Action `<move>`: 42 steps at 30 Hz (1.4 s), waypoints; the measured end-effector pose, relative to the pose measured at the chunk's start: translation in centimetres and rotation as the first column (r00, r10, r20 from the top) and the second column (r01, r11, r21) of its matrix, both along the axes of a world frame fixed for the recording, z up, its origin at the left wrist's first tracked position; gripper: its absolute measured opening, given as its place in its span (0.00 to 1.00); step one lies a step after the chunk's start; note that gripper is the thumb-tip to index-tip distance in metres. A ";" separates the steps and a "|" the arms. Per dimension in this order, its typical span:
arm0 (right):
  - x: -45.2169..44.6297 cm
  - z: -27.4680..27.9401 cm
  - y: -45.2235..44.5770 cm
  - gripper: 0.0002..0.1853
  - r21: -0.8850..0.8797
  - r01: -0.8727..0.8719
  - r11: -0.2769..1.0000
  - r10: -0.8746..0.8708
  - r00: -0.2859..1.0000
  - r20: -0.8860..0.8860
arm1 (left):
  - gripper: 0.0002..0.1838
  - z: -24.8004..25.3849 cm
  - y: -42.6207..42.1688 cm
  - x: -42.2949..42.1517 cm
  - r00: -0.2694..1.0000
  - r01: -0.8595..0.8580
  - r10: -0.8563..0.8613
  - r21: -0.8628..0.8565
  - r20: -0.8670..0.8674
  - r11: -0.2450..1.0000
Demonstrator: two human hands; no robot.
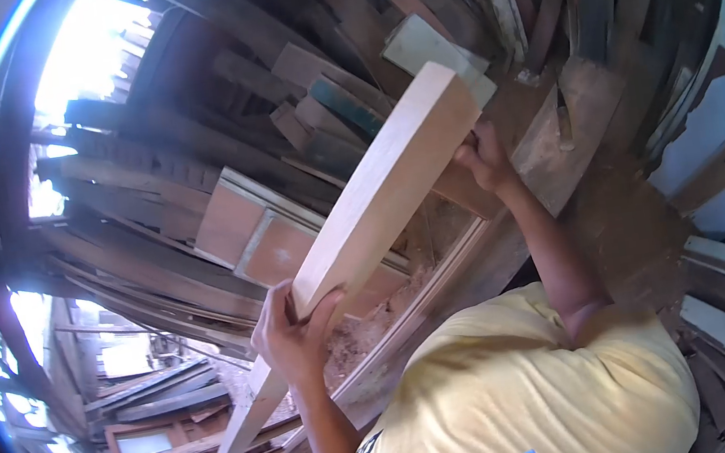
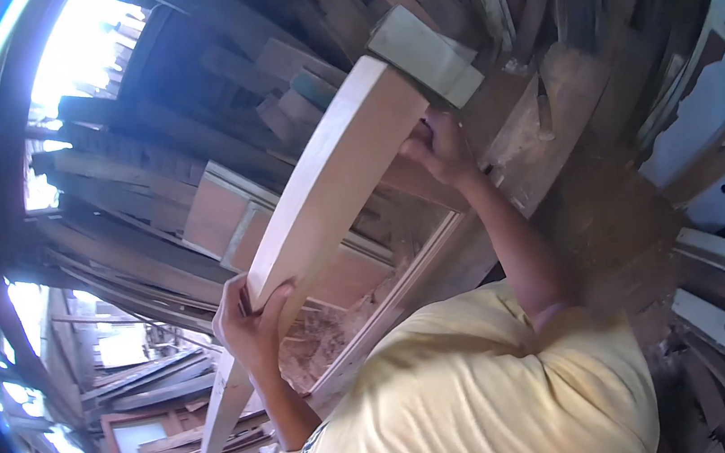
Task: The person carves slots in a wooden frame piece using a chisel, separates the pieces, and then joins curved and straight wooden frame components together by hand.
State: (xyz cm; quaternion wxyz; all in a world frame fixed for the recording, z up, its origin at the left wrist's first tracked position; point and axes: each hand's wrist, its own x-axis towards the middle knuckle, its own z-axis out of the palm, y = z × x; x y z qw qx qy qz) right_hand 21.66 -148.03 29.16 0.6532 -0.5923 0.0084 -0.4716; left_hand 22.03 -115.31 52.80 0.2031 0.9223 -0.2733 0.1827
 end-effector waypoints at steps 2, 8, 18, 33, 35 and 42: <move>-0.2 0.8 0.4 0.37 -0.086 0.058 0.995 -0.056 0.998 0.031 | 0.26 -0.3 0.7 0.7 0.999 -0.023 0.024 0.021 -0.040 1.000; 0.1 1.4 0.9 0.39 -0.127 0.132 0.983 -0.154 0.971 -0.183 | 0.26 0.1 1.5 0.6 0.996 -0.034 0.034 -0.002 -0.087 0.999; -0.7 3.3 1.0 0.41 -0.111 0.133 0.985 -0.143 0.987 -0.079 | 0.26 1.4 1.9 0.1 0.996 -0.013 0.004 -0.105 -0.091 0.994; -1.2 3.2 0.9 0.37 -0.079 0.188 0.979 -0.193 0.980 -0.053 | 0.30 1.8 2.6 0.0 0.997 0.020 -0.034 -0.196 -0.067 0.980; -1.4 3.4 0.9 0.36 -0.075 0.182 0.980 -0.186 0.981 -0.055 | 0.30 2.0 2.5 -0.1 0.999 0.015 -0.025 -0.193 -0.047 0.981; -2.6 3.2 0.6 0.34 -0.064 0.108 0.992 -0.111 0.993 -0.044 | 0.30 2.1 2.5 -0.3 1.000 0.001 -0.003 -0.194 -0.011 0.981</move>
